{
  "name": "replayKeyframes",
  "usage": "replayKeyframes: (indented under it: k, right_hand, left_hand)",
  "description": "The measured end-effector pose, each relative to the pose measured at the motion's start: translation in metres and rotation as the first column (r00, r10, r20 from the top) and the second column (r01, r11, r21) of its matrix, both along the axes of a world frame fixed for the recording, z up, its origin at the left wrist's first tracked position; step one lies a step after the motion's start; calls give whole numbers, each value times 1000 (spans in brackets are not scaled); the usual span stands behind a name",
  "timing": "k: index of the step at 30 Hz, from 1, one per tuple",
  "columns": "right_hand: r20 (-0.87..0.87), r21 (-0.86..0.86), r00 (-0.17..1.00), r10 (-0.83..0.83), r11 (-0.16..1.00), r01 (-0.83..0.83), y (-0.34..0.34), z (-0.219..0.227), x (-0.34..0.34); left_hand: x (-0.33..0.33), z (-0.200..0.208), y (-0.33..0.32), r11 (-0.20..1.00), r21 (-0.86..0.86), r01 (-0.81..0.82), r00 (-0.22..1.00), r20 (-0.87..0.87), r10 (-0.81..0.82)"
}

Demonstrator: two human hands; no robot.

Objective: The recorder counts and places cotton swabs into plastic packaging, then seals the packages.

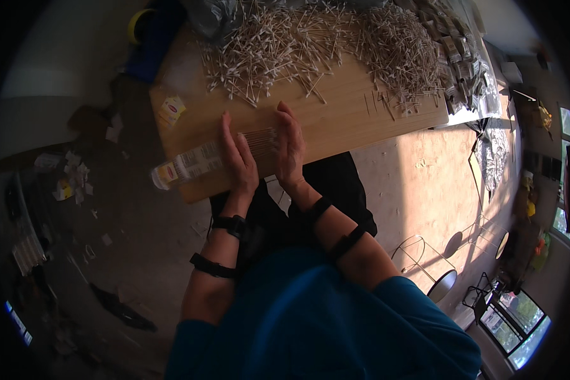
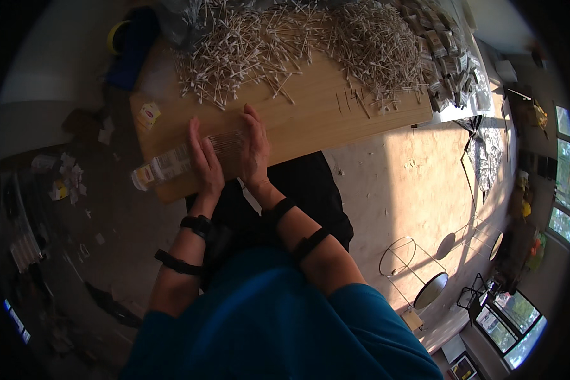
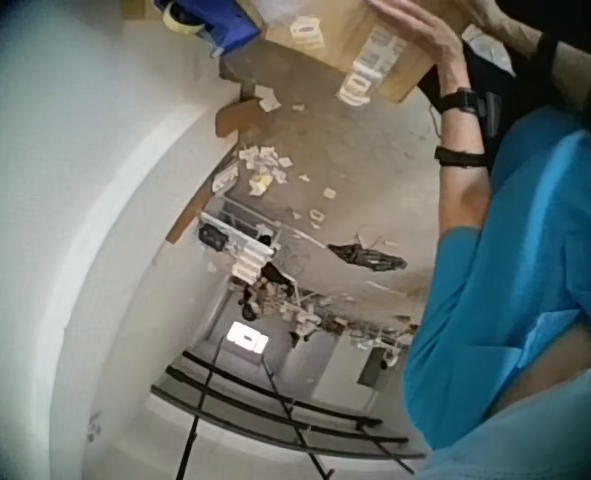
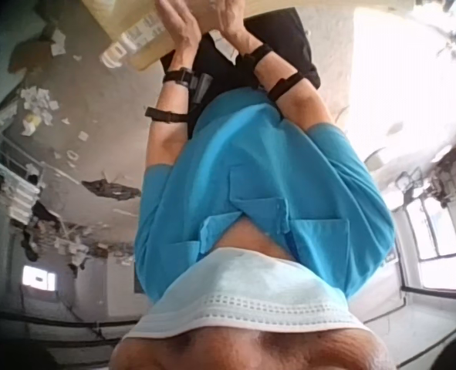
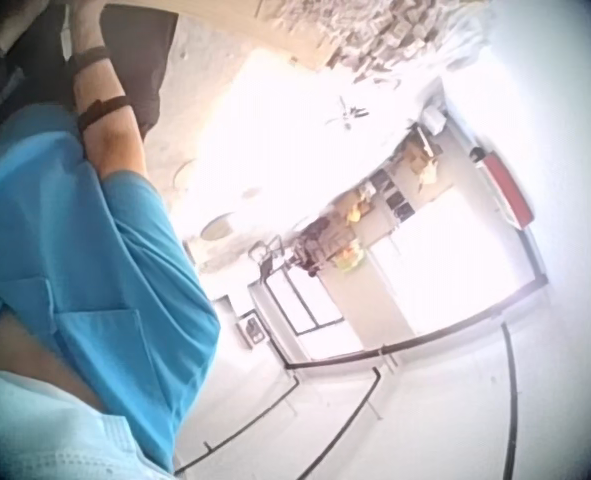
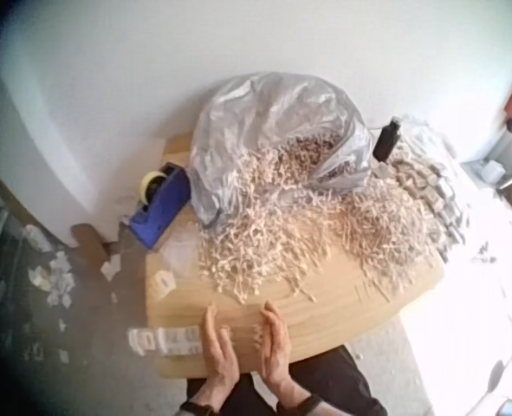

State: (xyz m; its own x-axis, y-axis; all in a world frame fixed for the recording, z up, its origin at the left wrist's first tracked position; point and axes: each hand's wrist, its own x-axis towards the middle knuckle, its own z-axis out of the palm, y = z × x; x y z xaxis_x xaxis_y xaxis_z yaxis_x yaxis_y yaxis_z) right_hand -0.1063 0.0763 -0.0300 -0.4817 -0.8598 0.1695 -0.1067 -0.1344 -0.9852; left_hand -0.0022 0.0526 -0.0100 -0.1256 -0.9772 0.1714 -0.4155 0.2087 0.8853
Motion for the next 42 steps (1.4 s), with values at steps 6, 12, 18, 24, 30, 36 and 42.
replayKeyframes:
  k: [6,12,18,24,30,36,42]
  right_hand:
    - [57,-9,998,28,1000,-28,1,0,-4]
    - [-75,34,992,103,994,-101,1,8,1]
    - [278,-57,956,88,996,-75,7,8,-11]
    - [21,74,986,168,983,-169,15,18,-28]
    - [-110,116,980,164,982,-151,16,17,-30]
    - [-10,41,1000,3,999,-2,-2,13,8]
    - [170,-7,985,6,1000,-5,-2,6,6]
  left_hand:
    - [0,3,0,999,34,37,978,-206,-29]
    - [-4,3,3,998,56,29,995,-99,-23]
    - [24,16,-2,981,76,177,976,-138,-166]
    - [56,22,-8,915,98,392,873,274,-403]
    - [48,24,-11,926,86,367,884,277,-376]
    - [6,7,-10,996,13,86,994,70,-87]
    - [1,2,-7,999,-16,-32,999,22,33]
